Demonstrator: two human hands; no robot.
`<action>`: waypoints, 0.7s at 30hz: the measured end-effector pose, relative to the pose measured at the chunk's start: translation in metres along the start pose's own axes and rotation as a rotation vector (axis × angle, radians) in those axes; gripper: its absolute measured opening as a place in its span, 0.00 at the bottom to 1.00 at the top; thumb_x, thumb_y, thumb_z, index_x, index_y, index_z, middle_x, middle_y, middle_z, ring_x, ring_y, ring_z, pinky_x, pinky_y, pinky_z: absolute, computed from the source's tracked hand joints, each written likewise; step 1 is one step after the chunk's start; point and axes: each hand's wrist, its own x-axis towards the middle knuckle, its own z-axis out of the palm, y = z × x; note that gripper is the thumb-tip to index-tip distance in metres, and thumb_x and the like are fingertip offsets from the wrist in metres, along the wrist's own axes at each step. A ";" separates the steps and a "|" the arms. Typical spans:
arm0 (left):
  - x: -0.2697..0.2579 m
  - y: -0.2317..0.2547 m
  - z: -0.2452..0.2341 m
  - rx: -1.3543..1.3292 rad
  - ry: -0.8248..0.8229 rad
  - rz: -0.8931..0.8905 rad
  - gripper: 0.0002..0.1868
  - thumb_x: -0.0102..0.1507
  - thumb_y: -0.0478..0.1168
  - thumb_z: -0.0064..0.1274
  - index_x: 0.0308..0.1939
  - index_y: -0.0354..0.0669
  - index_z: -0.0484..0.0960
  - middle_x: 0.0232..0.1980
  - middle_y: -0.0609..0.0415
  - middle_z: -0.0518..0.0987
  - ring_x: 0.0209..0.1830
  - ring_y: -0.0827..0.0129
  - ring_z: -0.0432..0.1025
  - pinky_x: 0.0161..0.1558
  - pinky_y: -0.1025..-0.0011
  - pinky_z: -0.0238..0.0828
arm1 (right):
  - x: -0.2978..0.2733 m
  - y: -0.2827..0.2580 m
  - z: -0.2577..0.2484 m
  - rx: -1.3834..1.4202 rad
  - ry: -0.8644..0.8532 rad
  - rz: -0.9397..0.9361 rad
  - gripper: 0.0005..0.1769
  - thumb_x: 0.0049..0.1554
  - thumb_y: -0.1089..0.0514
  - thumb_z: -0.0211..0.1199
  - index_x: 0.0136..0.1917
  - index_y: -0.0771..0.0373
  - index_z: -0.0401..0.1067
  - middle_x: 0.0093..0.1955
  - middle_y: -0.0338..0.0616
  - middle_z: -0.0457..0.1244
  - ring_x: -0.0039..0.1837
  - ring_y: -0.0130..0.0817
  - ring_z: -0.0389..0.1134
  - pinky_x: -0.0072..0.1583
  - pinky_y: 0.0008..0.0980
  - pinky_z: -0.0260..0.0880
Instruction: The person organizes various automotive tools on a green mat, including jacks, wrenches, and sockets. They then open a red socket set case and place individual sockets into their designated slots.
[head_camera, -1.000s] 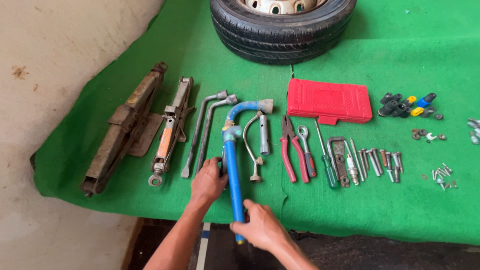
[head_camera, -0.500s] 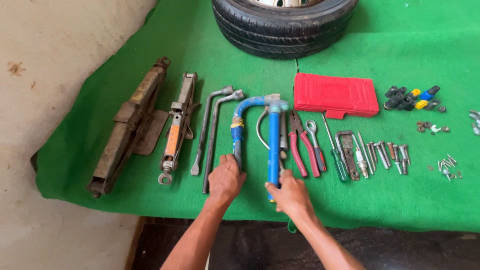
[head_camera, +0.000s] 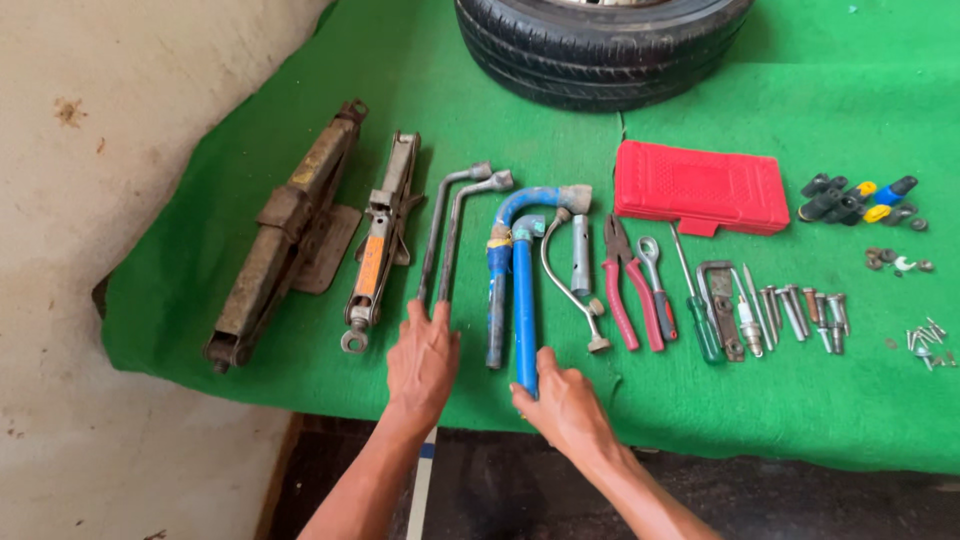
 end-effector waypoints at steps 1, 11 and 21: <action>-0.002 -0.002 0.002 0.030 -0.046 0.001 0.18 0.60 0.42 0.57 0.51 0.44 0.72 0.49 0.42 0.70 0.46 0.45 0.74 0.35 0.52 0.78 | 0.003 -0.003 0.005 0.007 -0.011 0.044 0.22 0.54 0.50 0.70 0.47 0.67 0.64 0.27 0.56 0.67 0.32 0.52 0.72 0.33 0.47 0.72; 0.026 -0.028 0.012 0.255 -0.111 -0.073 0.13 0.66 0.34 0.47 0.54 0.44 0.69 0.50 0.43 0.72 0.42 0.52 0.78 0.35 0.57 0.80 | 0.019 -0.025 -0.032 -0.233 0.103 0.083 0.30 0.51 0.43 0.72 0.55 0.65 0.66 0.44 0.57 0.69 0.44 0.57 0.73 0.44 0.53 0.73; 0.068 -0.071 0.034 0.114 0.053 0.179 0.17 0.68 0.50 0.46 0.40 0.38 0.71 0.31 0.38 0.81 0.30 0.42 0.78 0.32 0.47 0.75 | 0.046 -0.061 0.019 0.324 -0.019 -0.061 0.18 0.62 0.52 0.60 0.59 0.66 0.72 0.50 0.54 0.71 0.48 0.47 0.74 0.48 0.43 0.77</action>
